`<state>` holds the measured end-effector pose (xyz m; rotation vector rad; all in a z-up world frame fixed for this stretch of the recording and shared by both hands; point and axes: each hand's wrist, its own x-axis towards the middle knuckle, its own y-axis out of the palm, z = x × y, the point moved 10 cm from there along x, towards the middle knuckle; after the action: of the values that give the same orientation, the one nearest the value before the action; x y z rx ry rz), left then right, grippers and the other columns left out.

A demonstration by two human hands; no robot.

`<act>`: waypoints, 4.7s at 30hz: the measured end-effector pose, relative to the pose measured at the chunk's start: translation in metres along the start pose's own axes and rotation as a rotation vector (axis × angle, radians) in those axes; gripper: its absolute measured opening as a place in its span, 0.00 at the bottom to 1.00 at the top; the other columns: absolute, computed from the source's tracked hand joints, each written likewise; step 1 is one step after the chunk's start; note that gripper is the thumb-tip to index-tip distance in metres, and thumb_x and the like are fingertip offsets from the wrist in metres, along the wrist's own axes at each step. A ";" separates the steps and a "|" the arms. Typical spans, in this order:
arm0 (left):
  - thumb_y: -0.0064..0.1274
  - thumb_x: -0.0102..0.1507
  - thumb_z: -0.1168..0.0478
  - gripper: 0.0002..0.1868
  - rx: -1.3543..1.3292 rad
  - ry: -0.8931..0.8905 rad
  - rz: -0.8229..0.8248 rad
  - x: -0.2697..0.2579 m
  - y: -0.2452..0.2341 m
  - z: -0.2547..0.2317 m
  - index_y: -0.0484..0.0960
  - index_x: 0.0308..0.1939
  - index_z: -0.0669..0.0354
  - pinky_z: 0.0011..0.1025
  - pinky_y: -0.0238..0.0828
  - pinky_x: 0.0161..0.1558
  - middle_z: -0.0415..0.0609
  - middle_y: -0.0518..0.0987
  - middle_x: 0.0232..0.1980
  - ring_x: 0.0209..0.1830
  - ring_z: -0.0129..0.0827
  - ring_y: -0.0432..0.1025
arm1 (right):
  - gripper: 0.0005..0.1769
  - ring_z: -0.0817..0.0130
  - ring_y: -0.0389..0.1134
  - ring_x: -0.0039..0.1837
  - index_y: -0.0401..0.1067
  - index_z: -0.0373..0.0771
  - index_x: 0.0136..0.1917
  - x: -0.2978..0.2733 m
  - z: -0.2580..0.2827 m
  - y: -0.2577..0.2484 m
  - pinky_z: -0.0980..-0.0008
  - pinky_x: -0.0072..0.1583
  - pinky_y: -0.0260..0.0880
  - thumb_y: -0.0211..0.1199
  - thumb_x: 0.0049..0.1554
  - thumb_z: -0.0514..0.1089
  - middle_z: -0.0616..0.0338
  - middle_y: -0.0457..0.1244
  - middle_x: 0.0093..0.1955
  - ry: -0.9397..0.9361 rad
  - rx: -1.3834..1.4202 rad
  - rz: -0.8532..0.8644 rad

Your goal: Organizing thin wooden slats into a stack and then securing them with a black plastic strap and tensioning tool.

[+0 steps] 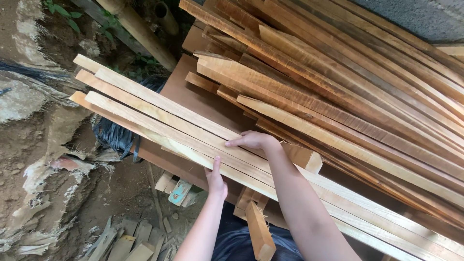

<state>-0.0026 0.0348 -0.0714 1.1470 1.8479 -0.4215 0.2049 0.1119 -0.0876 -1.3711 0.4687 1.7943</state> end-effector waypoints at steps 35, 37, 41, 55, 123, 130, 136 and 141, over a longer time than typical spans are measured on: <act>0.35 0.62 0.23 0.49 -0.291 -0.438 -0.035 -0.001 -0.011 0.021 0.55 0.79 0.43 0.51 0.44 0.78 0.46 0.54 0.80 0.80 0.49 0.51 | 0.66 0.58 0.55 0.80 0.70 0.46 0.72 -0.100 0.042 -0.016 0.55 0.77 0.53 0.41 0.41 0.94 0.52 0.61 0.75 0.161 0.003 -0.110; 0.35 0.62 0.23 0.48 -0.277 -0.444 -0.034 0.014 -0.039 0.021 0.55 0.79 0.43 0.51 0.44 0.78 0.47 0.54 0.80 0.79 0.50 0.51 | 0.65 0.57 0.55 0.80 0.70 0.46 0.72 -0.098 0.040 -0.015 0.55 0.77 0.53 0.42 0.41 0.93 0.52 0.60 0.75 0.156 0.021 -0.110; 0.35 0.62 0.25 0.47 -0.247 -0.458 -0.021 0.016 -0.052 0.021 0.55 0.79 0.44 0.52 0.45 0.78 0.48 0.55 0.79 0.79 0.50 0.51 | 0.59 0.56 0.61 0.76 0.72 0.50 0.68 -0.110 0.042 -0.029 0.56 0.73 0.61 0.45 0.42 0.92 0.54 0.65 0.70 0.107 -0.004 -0.231; 0.36 0.65 0.29 0.44 -0.153 -0.480 0.004 0.009 -0.078 -0.005 0.54 0.78 0.47 0.54 0.47 0.77 0.50 0.56 0.77 0.77 0.53 0.52 | 0.75 0.54 0.49 0.83 0.60 0.39 0.78 -0.086 0.023 -0.014 0.50 0.80 0.45 0.44 0.36 0.96 0.47 0.54 0.80 0.068 -0.084 -0.062; 0.47 0.43 0.13 0.62 2.455 0.918 1.271 -0.274 0.266 0.343 0.69 0.64 0.57 0.48 0.63 0.64 0.53 0.74 0.64 0.66 0.49 0.69 | 0.55 0.29 0.48 0.78 0.48 0.31 0.80 -0.276 -0.419 0.132 0.29 0.74 0.47 0.73 0.53 0.58 0.31 0.40 0.81 -0.206 2.352 -0.698; 0.65 0.40 0.23 0.80 2.349 1.224 1.393 -0.322 0.228 0.307 0.41 0.81 0.60 0.57 0.27 0.79 0.59 0.40 0.85 0.83 0.58 0.36 | 0.59 0.42 0.72 0.63 0.66 0.35 0.73 -0.274 -0.460 0.158 0.46 0.68 0.64 0.54 0.53 0.88 0.38 0.68 0.64 0.044 1.456 -0.283; 0.70 0.53 0.50 0.61 2.337 1.440 1.374 -0.289 0.173 0.286 0.46 0.81 0.51 0.59 0.35 0.76 0.53 0.46 0.84 0.82 0.56 0.39 | 0.19 0.68 0.71 0.52 0.75 0.58 0.51 -0.364 -0.401 0.068 0.68 0.49 0.75 0.70 0.50 0.65 0.73 0.70 0.45 -0.248 0.036 -1.222; 0.72 0.47 0.42 0.67 2.238 1.722 1.322 -0.276 0.167 0.288 0.46 0.81 0.49 0.61 0.37 0.75 0.49 0.45 0.84 0.82 0.52 0.40 | 0.72 0.43 0.31 0.84 0.43 0.52 0.84 -0.318 -0.382 0.040 0.28 0.76 0.34 0.82 0.36 0.55 0.53 0.37 0.86 -0.067 -0.410 -0.802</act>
<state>0.3326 -0.2207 0.0269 -1.6618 0.1427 0.2087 0.4371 -0.3008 0.0688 -1.4698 -0.4692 1.2777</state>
